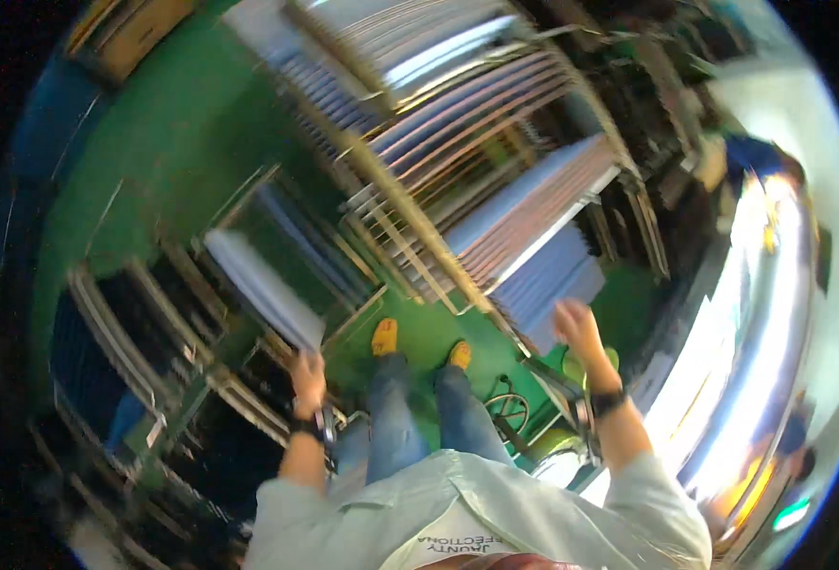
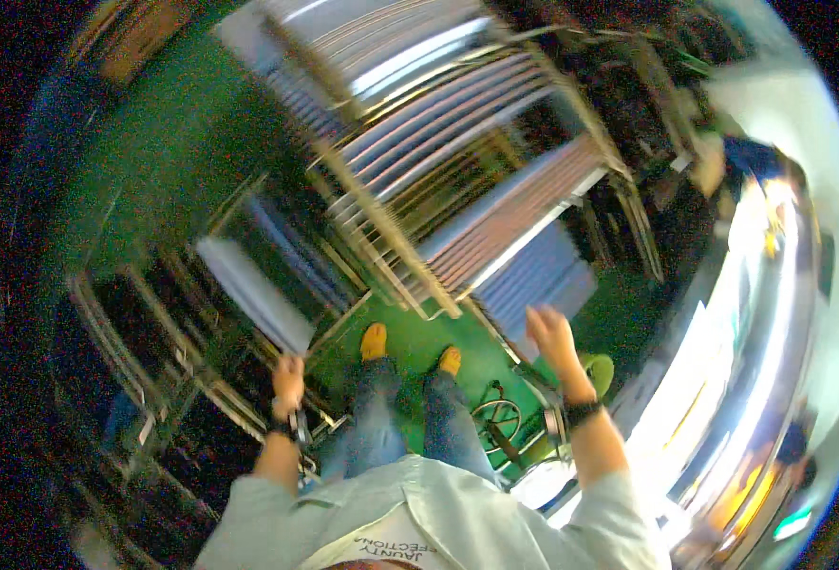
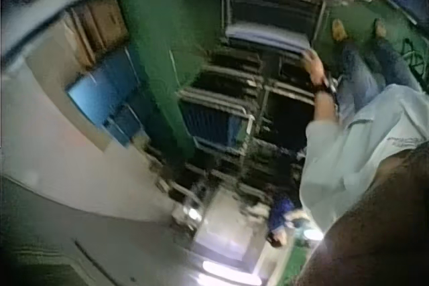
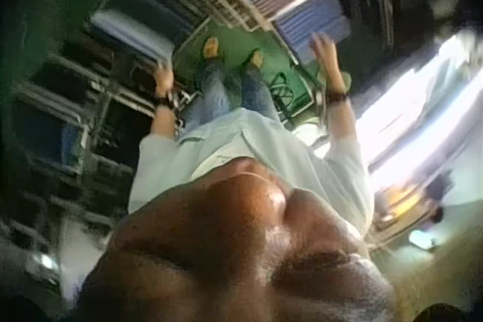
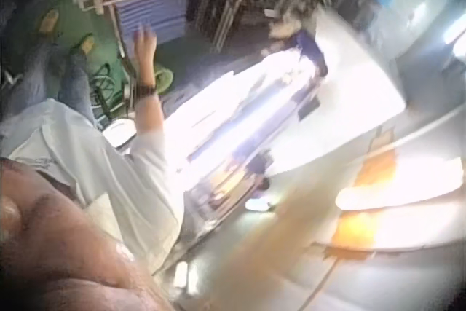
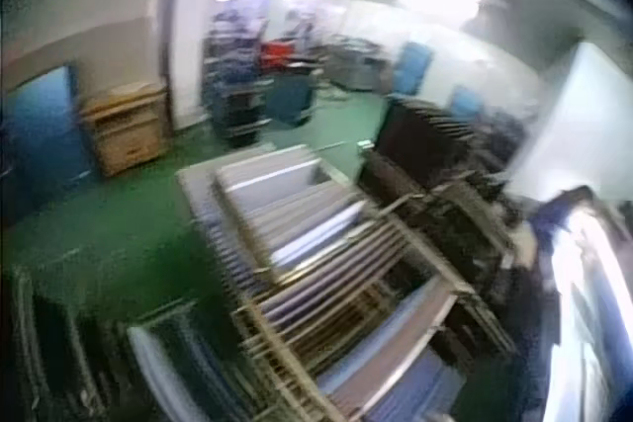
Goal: Inspecting and assembling flat electronic panel components at an industrial workstation.
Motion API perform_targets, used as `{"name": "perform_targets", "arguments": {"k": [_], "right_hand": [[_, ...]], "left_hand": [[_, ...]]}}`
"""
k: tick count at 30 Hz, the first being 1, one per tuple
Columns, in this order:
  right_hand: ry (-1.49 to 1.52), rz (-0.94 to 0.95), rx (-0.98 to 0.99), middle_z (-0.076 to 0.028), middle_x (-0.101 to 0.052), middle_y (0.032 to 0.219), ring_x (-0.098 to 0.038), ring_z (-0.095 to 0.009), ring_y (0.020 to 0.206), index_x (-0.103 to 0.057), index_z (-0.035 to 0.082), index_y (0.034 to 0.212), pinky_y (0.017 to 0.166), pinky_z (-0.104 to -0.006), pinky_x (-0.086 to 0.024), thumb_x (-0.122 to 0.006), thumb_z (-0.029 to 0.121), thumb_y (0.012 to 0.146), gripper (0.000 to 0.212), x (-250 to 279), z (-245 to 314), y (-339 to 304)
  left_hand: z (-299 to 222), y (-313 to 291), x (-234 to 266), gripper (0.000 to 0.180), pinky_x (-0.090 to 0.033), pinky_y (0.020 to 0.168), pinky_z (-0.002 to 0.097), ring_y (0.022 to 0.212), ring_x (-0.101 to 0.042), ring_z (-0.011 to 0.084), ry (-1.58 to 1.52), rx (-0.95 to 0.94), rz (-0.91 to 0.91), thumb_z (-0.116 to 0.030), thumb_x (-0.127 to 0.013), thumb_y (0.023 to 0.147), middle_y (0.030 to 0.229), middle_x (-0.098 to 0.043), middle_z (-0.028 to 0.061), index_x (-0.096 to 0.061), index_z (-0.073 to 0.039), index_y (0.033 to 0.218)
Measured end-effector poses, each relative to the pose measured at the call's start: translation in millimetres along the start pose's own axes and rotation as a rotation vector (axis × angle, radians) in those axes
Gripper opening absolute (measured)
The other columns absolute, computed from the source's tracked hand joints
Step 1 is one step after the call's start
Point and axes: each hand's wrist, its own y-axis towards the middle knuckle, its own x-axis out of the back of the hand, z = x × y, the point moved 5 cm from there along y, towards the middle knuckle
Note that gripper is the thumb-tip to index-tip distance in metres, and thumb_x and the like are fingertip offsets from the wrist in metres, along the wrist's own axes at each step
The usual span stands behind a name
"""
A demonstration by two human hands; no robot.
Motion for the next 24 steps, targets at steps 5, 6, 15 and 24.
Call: {"name": "perform_targets", "arguments": {"k": [5, 6, 15, 24], "right_hand": [[-0.140, -0.131, 0.285, -0.007, -0.061, 0.081, -0.060, -0.017, 0.072, -0.060, 0.003, 0.095, 0.064, -0.0292, -0.051, -0.054, 0.021, 0.085, 0.021, 19, 49, 67], [0.011, 0.073, 0.207, -0.010, -0.061, 0.083, -0.061, -0.018, 0.073, -0.061, 0.004, 0.096, 0.066, -0.0285, -0.051, -0.052, 0.023, 0.085, 0.023, -26, 106, 79], [0.071, 0.046, 0.179, -0.013, -0.064, 0.076, -0.064, -0.025, 0.068, -0.061, -0.001, 0.086, 0.064, -0.0347, -0.051, -0.052, 0.025, 0.084, 0.028, 21, 46, -10], [0.617, -0.312, -0.372, -0.008, -0.062, 0.070, -0.061, -0.014, 0.060, -0.062, 0.003, 0.082, 0.054, -0.0281, -0.050, -0.056, 0.020, 0.085, 0.018, 96, -143, -95]], "left_hand": [[-30, -109, -75, 0.026, -0.045, 0.070, 0.0395, 0.080, -0.058, 0.0294, 0.267, -0.593, 1.081, -0.025, -0.049, 0.086, 0.083, -0.061, 0.0145, -0.059, -0.003, 0.078], [76, -103, -65, 0.030, -0.047, 0.075, 0.0378, 0.084, -0.061, 0.0266, -0.112, -0.283, 0.783, -0.032, -0.052, 0.085, 0.086, -0.065, 0.0136, -0.065, -0.005, 0.088], [-104, 34, -3, 0.030, -0.045, 0.068, 0.0447, 0.073, -0.058, 0.0371, 0.259, -0.352, 0.462, -0.029, -0.052, 0.078, 0.075, -0.061, 0.0205, -0.062, -0.001, 0.078], [-420, 13, 34, 0.020, -0.046, 0.071, 0.0394, 0.080, -0.057, 0.0341, 0.214, -0.883, -0.130, -0.016, -0.056, 0.083, 0.083, -0.061, 0.0182, -0.064, -0.001, 0.092]]}}
